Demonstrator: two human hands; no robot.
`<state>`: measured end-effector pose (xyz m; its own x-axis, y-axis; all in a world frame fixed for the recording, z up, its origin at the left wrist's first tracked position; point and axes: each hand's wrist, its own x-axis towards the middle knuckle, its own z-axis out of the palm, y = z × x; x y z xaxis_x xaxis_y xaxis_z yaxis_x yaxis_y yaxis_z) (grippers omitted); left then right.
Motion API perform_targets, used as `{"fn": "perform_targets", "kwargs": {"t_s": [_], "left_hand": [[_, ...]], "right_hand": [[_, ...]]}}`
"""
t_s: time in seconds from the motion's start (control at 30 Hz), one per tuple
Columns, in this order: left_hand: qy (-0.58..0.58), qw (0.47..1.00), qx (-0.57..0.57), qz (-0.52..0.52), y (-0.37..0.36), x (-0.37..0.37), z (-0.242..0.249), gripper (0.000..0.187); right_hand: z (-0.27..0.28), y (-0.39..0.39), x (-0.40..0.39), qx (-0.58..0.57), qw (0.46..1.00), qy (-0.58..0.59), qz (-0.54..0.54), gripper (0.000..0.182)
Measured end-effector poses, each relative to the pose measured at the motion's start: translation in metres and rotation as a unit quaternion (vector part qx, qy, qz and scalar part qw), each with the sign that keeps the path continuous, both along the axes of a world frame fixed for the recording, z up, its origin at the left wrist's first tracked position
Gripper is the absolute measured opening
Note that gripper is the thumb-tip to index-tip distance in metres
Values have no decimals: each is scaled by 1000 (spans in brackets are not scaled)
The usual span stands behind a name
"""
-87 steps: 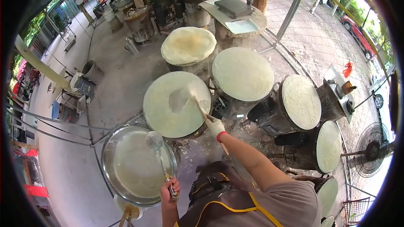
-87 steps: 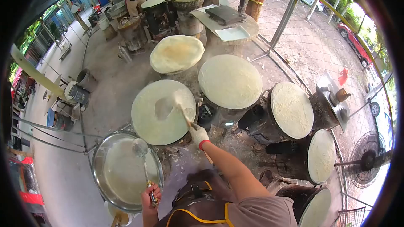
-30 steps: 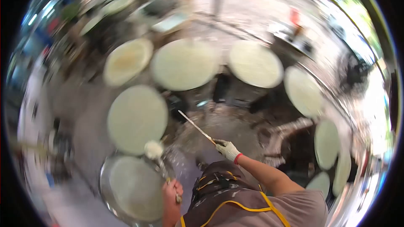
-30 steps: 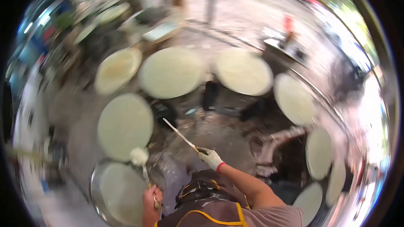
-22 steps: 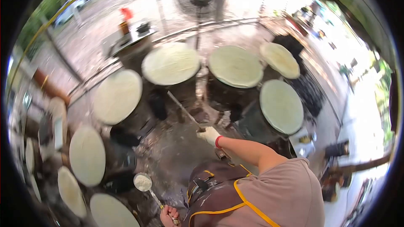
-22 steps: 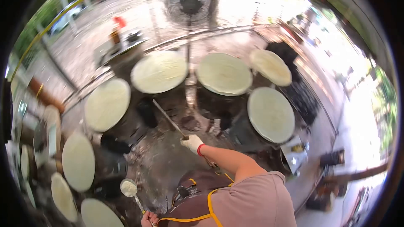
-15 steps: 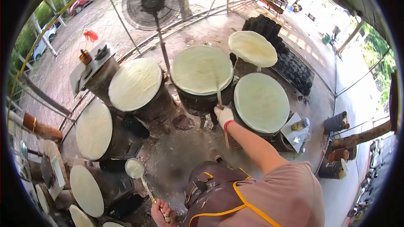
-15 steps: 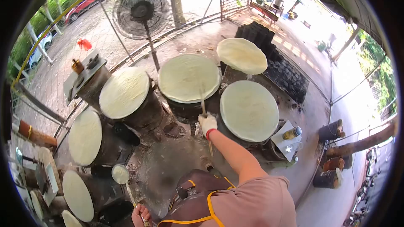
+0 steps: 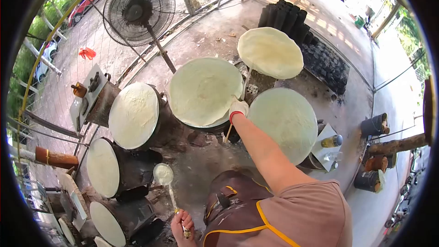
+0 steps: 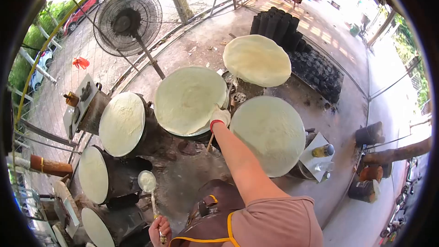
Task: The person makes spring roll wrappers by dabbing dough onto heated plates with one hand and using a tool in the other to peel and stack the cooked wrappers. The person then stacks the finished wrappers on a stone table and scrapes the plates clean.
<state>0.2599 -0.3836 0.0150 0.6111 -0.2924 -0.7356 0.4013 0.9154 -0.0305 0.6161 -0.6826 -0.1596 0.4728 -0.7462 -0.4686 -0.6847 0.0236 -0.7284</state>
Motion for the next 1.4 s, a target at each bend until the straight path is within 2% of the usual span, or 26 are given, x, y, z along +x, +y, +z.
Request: {"fn": "perform_targets", "kwargs": {"t_s": [0.07,0.1,0.2,0.23,0.3,0.37,0.47,0.53,0.6,0.7,0.77,0.8,0.83,0.9,0.97,1.07,1.13,1.2,1.23,1.3,1.33,1.37,1.4], "left_hand": [[16,991,-93,100,-18,11,25,27],[-46,991,119,-45,-9,13,16,25],[-35,992,65,105,-27,20,39,21],[-43,992,79,92,-24,21,37,22],[-60,990,110,72,-13,21,27,23],[-18,994,98,42,40,12,-52,16],[12,997,77,23,53,25,-53,14],[24,997,72,13,52,32,-44,14],[35,996,76,-13,56,39,-44,15],[29,989,128,-64,55,46,-47,17],[-46,974,-32,-218,85,51,-66,23],[-80,950,-114,-281,93,56,-73,26],[11,966,-149,-213,80,61,-67,29],[-17,957,-92,-275,78,69,-71,29],[-23,940,-23,-339,80,85,-83,29],[19,970,89,-225,42,82,-78,20],[11,961,88,-261,38,87,-85,20],[11,952,73,-296,23,91,-76,20],[10,956,72,-283,17,92,-71,19],[11,963,70,-259,-7,90,-42,19],[3,959,62,-275,-5,90,-44,19],[-6,956,53,-290,-2,90,-49,18],[-14,952,44,-304,1,90,-52,18]], "right_hand": [[30,7,0,66,998,11,0,36],[0,8,13,40,999,7,29,44],[43,20,18,22,985,-166,29,40],[52,23,22,39,978,-201,30,38],[64,31,27,73,959,-272,37,33],[63,40,23,89,947,-307,33,33],[58,46,13,180,915,-358,-36,30],[81,39,-14,206,908,-356,-85,29],[39,27,-26,178,922,-329,-95,26],[-47,5,-45,100,966,-218,-92,25],[-74,-17,-66,73,969,-206,-111,25],[-54,-29,-86,94,951,-258,-140,25],[-25,-37,-101,115,929,-312,-160,25],[79,-70,-175,245,878,-354,-212,28],[45,-122,-222,201,874,-369,-244,31],[-19,-194,-285,67,934,-244,-252,33],[-40,-224,-306,-6,965,-147,-215,37],[-36,-234,-315,-67,985,-40,-154,41],[-34,-235,-322,-56,990,-4,-128,44],[-14,-230,-330,-136,982,31,-126,45],[-1,-227,-333,-176,975,50,-124,46],[15,-224,-336,-147,976,33,-154,48],[-4,-230,-338,-142,980,23,-138,49]]}}
